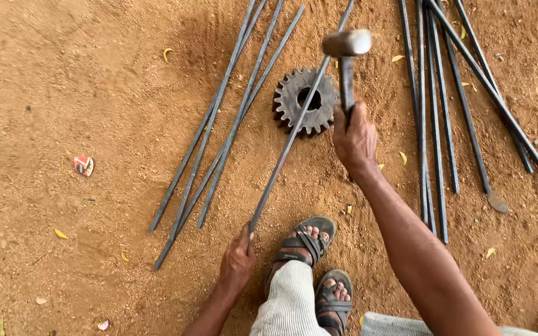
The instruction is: The person uses a hammer to strike metal rods against a large metal gear on a dirt floor, handling the rods one by one.
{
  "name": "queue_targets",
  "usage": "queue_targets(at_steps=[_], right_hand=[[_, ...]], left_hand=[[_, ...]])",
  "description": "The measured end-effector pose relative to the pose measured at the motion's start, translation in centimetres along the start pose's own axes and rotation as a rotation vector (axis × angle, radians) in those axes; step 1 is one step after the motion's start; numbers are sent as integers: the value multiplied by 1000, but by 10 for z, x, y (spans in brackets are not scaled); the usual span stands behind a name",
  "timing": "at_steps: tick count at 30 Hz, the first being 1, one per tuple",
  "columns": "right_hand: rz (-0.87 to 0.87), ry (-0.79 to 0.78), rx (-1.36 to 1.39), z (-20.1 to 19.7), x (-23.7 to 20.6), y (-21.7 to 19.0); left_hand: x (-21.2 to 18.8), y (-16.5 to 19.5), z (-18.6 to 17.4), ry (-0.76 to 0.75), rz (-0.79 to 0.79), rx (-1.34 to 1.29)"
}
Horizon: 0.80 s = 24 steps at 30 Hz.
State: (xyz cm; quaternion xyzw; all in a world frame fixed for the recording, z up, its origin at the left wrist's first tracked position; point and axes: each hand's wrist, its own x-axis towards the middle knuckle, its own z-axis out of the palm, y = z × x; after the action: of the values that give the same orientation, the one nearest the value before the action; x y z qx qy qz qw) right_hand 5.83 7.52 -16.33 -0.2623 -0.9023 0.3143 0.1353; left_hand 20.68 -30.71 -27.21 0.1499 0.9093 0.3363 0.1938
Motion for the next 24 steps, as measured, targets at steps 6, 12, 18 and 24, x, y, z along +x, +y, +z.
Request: queue_targets(at_steps=[6,12,18,24], right_hand=[[337,-313,118,3,-15,-5],[359,-322,-135,5,-32,15],[511,-455,-187,12,-77,29],[538,-441,-152,3,-68,6]], left_hand=[[-38,-20,1,9,8,29],[-29,-20,2,120,136,-57],[46,55,-16,-15,-63,-485],[121,184,-92,-497,-368,-1180]])
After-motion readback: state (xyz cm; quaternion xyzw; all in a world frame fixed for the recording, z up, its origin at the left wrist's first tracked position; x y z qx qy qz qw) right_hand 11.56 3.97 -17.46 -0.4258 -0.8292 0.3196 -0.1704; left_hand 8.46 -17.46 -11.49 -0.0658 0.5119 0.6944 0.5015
